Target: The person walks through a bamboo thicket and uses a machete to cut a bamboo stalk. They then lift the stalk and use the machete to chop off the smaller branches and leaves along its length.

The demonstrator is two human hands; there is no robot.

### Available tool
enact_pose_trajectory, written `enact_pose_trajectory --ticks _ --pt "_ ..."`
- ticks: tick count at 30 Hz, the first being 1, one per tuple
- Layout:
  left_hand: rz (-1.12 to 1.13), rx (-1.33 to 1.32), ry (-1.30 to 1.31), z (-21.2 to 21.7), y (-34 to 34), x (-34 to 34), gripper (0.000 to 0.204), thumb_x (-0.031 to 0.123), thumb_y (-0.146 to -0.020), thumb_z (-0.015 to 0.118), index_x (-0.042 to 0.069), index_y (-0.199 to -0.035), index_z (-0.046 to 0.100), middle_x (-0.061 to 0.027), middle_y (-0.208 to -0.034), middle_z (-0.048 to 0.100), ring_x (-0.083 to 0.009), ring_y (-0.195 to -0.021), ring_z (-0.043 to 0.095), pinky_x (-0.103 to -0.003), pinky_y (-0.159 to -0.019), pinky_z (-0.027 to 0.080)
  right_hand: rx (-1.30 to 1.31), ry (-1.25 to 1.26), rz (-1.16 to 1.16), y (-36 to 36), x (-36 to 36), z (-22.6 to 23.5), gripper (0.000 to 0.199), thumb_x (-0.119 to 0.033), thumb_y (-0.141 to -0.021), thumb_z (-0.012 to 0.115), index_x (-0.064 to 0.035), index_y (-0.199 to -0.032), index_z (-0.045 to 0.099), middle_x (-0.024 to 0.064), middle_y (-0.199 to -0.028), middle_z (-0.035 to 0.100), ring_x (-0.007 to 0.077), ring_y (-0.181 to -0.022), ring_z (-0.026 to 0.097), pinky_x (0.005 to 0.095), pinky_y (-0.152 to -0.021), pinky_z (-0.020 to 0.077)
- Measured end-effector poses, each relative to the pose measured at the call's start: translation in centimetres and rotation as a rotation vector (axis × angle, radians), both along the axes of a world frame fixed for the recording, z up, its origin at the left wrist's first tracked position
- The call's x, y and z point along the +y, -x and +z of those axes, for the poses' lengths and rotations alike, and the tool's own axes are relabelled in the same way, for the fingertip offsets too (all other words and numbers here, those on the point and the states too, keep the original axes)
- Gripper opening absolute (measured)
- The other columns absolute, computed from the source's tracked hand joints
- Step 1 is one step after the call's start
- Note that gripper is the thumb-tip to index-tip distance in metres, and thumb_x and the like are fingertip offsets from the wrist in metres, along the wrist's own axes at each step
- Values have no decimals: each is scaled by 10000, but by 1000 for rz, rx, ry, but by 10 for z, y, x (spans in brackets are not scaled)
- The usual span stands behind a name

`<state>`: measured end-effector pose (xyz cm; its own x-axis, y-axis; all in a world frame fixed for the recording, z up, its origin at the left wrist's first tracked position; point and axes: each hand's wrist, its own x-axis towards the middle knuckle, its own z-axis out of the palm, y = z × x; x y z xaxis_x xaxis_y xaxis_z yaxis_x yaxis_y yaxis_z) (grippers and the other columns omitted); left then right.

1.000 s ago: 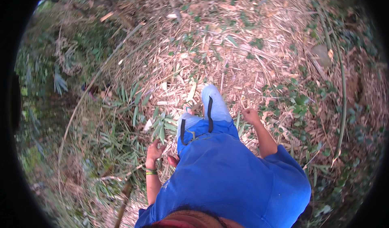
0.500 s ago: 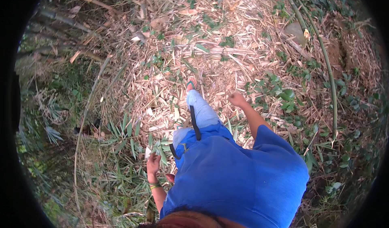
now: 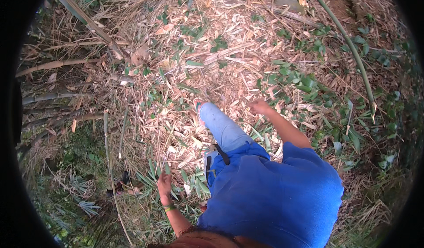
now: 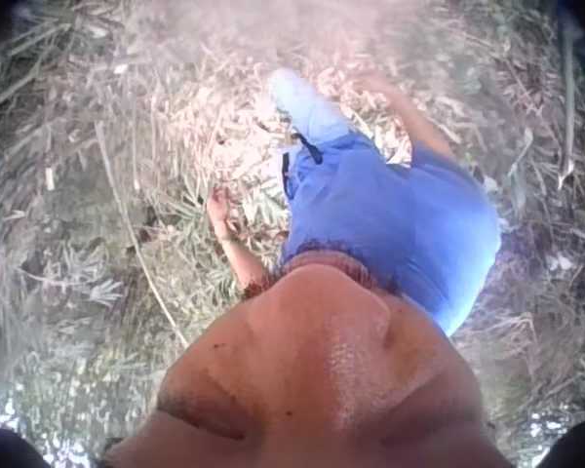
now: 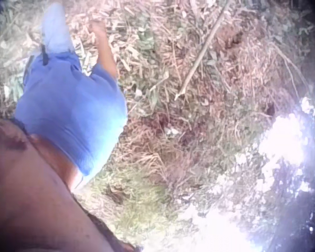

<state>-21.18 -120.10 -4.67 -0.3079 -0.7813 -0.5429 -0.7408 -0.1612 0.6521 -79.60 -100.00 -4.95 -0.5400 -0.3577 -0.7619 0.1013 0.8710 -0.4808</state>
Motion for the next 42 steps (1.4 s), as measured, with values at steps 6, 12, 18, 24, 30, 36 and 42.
enact_pose_trajectory --ticks 6,12,18,24,30,36,42 --pt "-91 -18 -30 -19 96 -63 500 286 -898 667 1 -1297 566 -199 -1074 696 -299 -992 682 -386 -839 529 -208 203 -119 97 -157 -28 473 -425 -961 574 -1 -1166 621 116 -1062 677 188 -975 642 342 -859 529" --pt "-55 7 -59 -97 137 -54 515 377 -916 625 -10 -1254 590 -240 -1093 680 -362 -1004 673 -414 -855 516 -280 498 -158 228 -437 -95 674 -518 -965 508 12 -1378 455 155 -1266 617 242 -1157 590 383 -973 468" --pt "-229 -251 -282 -190 125 -27 417 287 -954 592 -1 -1256 588 -187 -1134 676 -248 -996 664 -382 -808 521 -306 506 -369 348 -607 -214 839 -679 -948 338 -46 -1497 302 215 -1457 447 325 -1375 384 565 -1117 252" --pt "353 -171 -586 -173 256 -100 467 315 -948 598 -4 -1286 557 -193 -1157 660 -253 -1031 647 -388 -843 509 -421 561 -445 334 -707 -213 415 -394 -1026 386 -71 -1266 487 84 -1070 669 237 -995 650 601 -1063 285" --pt "478 -51 -664 -167 309 -131 520 344 -942 603 -7 -1317 526 -198 -1180 644 -258 -1066 629 -394 -878 497 -415 854 -393 279 -822 -132 424 -7 -862 534 -28 -1281 474 77 -1000 577 157 -834 577 315 -802 500" --pt "576 -25 -766 -154 285 -124 574 372 -935 609 -11 -1348 495 -204 -1203 628 -263 -1101 611 -400 -913 485 -167 627 140 260 -958 -120 645 -354 -938 502 -28 -1469 334 224 -1373 514 359 -1228 531 441 -1055 397" --pt "822 169 -798 -130 267 -53 630 400 -929 615 -14 -1379 464 -210 -1226 613 -268 -1136 593 -406 -948 472 317 411 359 217 -795 -249 939 -749 -868 436 -48 -1488 360 230 -1492 400 382 -1404 348 441 -1156 281"
